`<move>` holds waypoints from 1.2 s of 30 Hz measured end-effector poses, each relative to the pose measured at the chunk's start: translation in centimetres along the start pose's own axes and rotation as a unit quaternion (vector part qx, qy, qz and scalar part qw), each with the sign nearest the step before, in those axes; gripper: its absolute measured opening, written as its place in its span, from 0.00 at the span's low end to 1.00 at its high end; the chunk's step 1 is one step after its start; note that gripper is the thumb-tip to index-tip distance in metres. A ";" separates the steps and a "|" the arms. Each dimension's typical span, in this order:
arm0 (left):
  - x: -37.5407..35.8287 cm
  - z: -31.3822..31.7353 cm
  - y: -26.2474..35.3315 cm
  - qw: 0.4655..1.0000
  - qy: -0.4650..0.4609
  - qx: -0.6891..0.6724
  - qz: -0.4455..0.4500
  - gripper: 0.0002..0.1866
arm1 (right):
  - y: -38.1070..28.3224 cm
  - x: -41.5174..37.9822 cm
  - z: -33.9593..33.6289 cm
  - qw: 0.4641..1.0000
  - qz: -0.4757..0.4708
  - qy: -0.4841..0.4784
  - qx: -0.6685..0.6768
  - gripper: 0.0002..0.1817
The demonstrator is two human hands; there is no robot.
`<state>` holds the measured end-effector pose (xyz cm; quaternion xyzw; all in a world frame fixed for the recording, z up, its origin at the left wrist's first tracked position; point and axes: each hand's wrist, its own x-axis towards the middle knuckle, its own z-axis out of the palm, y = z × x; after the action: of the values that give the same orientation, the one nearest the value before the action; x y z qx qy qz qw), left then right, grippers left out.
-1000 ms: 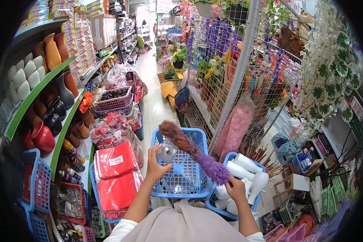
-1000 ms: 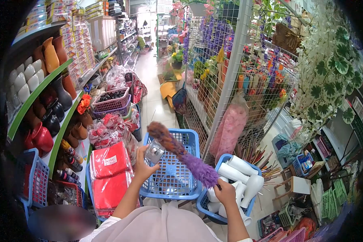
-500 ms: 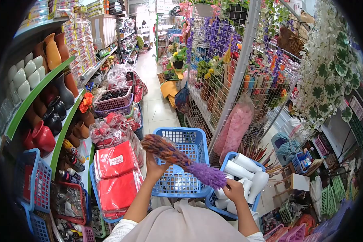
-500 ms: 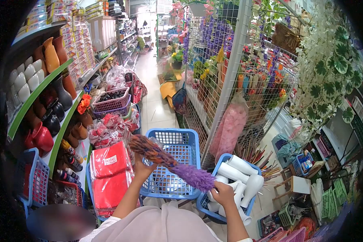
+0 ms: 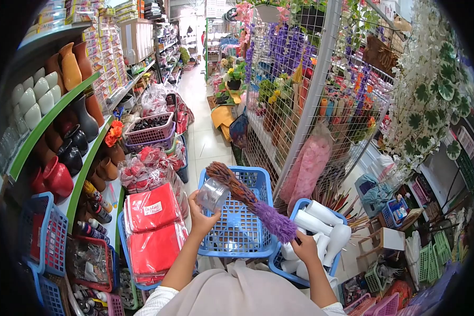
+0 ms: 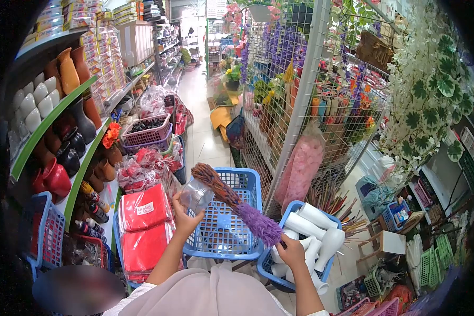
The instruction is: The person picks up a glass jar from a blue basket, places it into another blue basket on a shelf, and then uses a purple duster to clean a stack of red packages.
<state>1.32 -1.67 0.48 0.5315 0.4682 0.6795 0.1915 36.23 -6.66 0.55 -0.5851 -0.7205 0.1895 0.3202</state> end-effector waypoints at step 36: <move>1.5 0.2 2.4 0.989 0.104 -0.106 -0.009 0.51 | -1.0 -1.3 -0.4 0.999 0.024 -0.044 -0.015 0.14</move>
<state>1.53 -1.62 3.35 0.4307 0.4160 0.7748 0.2030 35.94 -8.24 1.20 -0.5980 -0.7227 0.2115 0.2746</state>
